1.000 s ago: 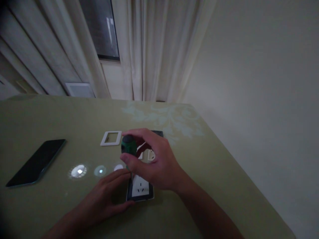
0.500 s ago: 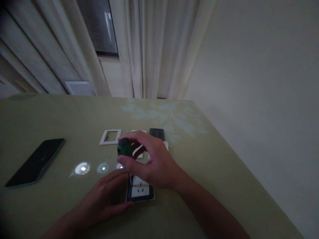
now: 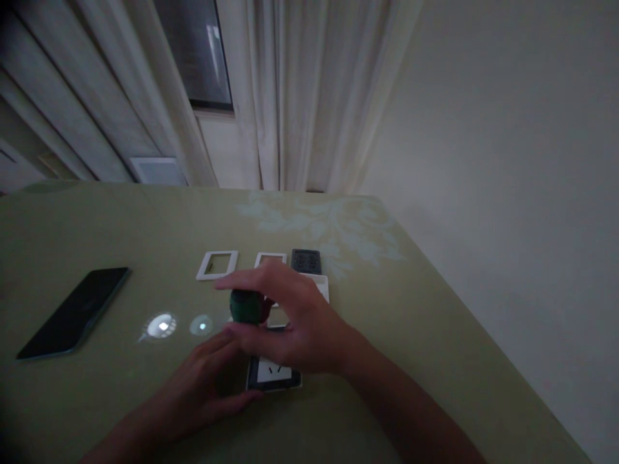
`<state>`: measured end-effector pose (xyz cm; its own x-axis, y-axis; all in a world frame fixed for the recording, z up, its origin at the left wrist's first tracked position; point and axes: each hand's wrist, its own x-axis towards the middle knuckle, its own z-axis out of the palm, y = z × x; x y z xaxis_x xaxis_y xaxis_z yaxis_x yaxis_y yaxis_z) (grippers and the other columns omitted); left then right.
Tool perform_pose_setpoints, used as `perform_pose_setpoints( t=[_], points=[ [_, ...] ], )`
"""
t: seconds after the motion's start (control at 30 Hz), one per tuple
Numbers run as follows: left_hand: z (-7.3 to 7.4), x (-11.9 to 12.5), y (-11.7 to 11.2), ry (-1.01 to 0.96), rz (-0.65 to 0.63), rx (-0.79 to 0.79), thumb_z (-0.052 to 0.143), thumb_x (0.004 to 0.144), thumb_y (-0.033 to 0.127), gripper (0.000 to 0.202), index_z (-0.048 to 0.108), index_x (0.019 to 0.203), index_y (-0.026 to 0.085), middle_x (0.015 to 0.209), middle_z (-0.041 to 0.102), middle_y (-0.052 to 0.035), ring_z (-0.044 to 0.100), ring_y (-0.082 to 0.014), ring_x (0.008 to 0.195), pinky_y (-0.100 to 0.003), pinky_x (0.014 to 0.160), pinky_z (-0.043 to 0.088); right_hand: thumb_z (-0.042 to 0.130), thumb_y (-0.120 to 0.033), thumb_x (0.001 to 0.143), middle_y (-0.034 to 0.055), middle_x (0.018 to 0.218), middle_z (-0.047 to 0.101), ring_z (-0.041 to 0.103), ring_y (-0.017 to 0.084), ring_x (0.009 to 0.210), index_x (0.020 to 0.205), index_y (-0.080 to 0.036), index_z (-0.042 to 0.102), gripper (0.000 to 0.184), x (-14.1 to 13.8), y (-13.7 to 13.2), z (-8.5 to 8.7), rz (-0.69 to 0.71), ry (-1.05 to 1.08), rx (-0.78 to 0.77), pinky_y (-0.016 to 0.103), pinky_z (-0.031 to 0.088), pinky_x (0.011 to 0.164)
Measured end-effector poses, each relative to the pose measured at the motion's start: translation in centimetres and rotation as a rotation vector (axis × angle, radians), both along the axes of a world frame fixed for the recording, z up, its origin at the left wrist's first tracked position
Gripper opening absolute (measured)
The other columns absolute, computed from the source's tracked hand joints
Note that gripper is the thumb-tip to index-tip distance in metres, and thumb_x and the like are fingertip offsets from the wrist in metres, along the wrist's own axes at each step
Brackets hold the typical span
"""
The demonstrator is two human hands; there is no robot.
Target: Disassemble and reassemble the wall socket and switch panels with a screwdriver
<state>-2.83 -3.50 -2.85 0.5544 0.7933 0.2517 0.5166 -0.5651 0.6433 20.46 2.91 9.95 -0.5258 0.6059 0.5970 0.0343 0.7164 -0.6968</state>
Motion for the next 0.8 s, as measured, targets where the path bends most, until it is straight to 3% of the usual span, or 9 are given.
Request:
perform_pose_setpoints(
  t=[0.17, 0.27, 0.37, 0.43, 0.5, 0.57, 0.63, 0.73, 0.8],
  points=[
    [0.7, 0.2, 0.1, -0.046, -0.009, -0.021, 0.086, 0.091, 0.039, 0.078, 0.047, 0.159, 0.045, 0.151, 0.070, -0.0006, 0.073, -0.0347, 0.131, -0.051, 0.110, 0.064, 0.088, -0.039, 0.094, 0.0077, 0.114, 0.073, 0.072, 0.021, 0.101, 0.131, -0.024, 0.073, 0.043, 0.2, -0.3, 0.1, -0.016, -0.022, 0.202, 0.033, 0.063, 0.087],
    [1.1, 0.3, 0.1, -0.032, -0.004, -0.035, 0.083, 0.094, 0.042, 0.071, 0.051, 0.157, 0.044, 0.152, 0.070, -0.0006, 0.074, -0.0376, 0.129, -0.050, 0.106, 0.066, 0.074, -0.030, 0.103, 0.0130, 0.132, 0.075, 0.073, 0.024, 0.120, 0.148, -0.019, 0.065, 0.047, 0.3, -0.6, 0.4, 0.079, -0.042, 0.238, 0.037, 0.062, 0.102],
    [1.2, 0.3, 0.0, -0.032, 0.012, -0.028, 0.083, 0.093, 0.041, 0.070, 0.051, 0.156, 0.043, 0.155, 0.068, -0.0016, 0.073, -0.0395, 0.131, -0.052, 0.107, 0.065, 0.067, -0.021, 0.104, 0.0093, 0.119, 0.076, 0.074, 0.020, 0.102, 0.148, -0.021, 0.067, 0.044, 0.5, -0.8, 0.5, 0.038, -0.054, 0.266, 0.033, 0.064, 0.088],
    [1.2, 0.3, 0.0, -0.041, 0.005, -0.025, 0.084, 0.092, 0.040, 0.071, 0.051, 0.155, 0.044, 0.157, 0.066, -0.0010, 0.072, -0.0396, 0.134, -0.053, 0.109, 0.064, 0.077, -0.032, 0.101, 0.0051, 0.102, 0.071, 0.070, 0.019, 0.086, 0.141, -0.026, 0.074, 0.040, 0.7, -0.9, 0.6, -0.038, -0.048, 0.313, 0.031, 0.062, 0.075],
    [1.4, 0.4, 0.1, -0.044, -0.006, -0.028, 0.084, 0.091, 0.040, 0.068, 0.053, 0.152, 0.046, 0.157, 0.067, 0.0006, 0.072, -0.0390, 0.134, -0.052, 0.110, 0.064, 0.076, -0.039, 0.101, 0.0077, 0.110, 0.070, 0.071, 0.022, 0.093, 0.144, -0.027, 0.073, 0.044, 0.8, -1.0, 0.8, -0.025, -0.063, 0.285, 0.034, 0.064, 0.080],
    [1.6, 0.5, 0.2, -0.040, -0.006, -0.026, 0.084, 0.091, 0.041, 0.066, 0.055, 0.150, 0.046, 0.153, 0.069, 0.0011, 0.073, -0.0386, 0.131, -0.050, 0.107, 0.065, 0.059, -0.032, 0.108, 0.0121, 0.128, 0.071, 0.073, 0.025, 0.110, 0.155, -0.024, 0.064, 0.048, 0.9, -1.1, 1.1, 0.069, -0.089, 0.186, 0.039, 0.064, 0.092],
    [1.6, 0.5, 0.2, -0.042, 0.000, -0.011, 0.083, 0.092, 0.040, 0.067, 0.054, 0.152, 0.044, 0.151, 0.071, -0.0004, 0.074, -0.0380, 0.129, -0.050, 0.107, 0.065, 0.049, -0.023, 0.110, 0.0120, 0.132, 0.073, 0.073, 0.024, 0.113, 0.161, -0.023, 0.056, 0.052, 0.9, -1.1, 1.2, 0.125, -0.103, 0.123, 0.040, 0.063, 0.097],
    [1.4, 0.4, 0.1, -0.059, -0.009, 0.038, 0.084, 0.093, 0.038, 0.074, 0.048, 0.157, 0.041, 0.149, 0.071, -0.0040, 0.075, -0.0355, 0.126, -0.050, 0.107, 0.065, 0.070, -0.028, 0.107, 0.0066, 0.115, 0.078, 0.073, 0.020, 0.098, 0.155, -0.028, 0.062, 0.049, 0.7, -1.0, 1.0, 0.052, -0.075, 0.188, 0.034, 0.063, 0.088],
    [1.2, 0.4, 0.1, -0.066, -0.012, 0.050, 0.085, 0.092, 0.038, 0.074, 0.049, 0.156, 0.041, 0.146, 0.072, -0.0047, 0.076, -0.0350, 0.125, -0.051, 0.107, 0.065, 0.075, -0.033, 0.104, 0.0085, 0.120, 0.077, 0.074, 0.021, 0.104, 0.151, -0.026, 0.066, 0.049, 0.7, -1.0, 0.9, 0.037, -0.072, 0.212, 0.034, 0.063, 0.090]
  ],
)
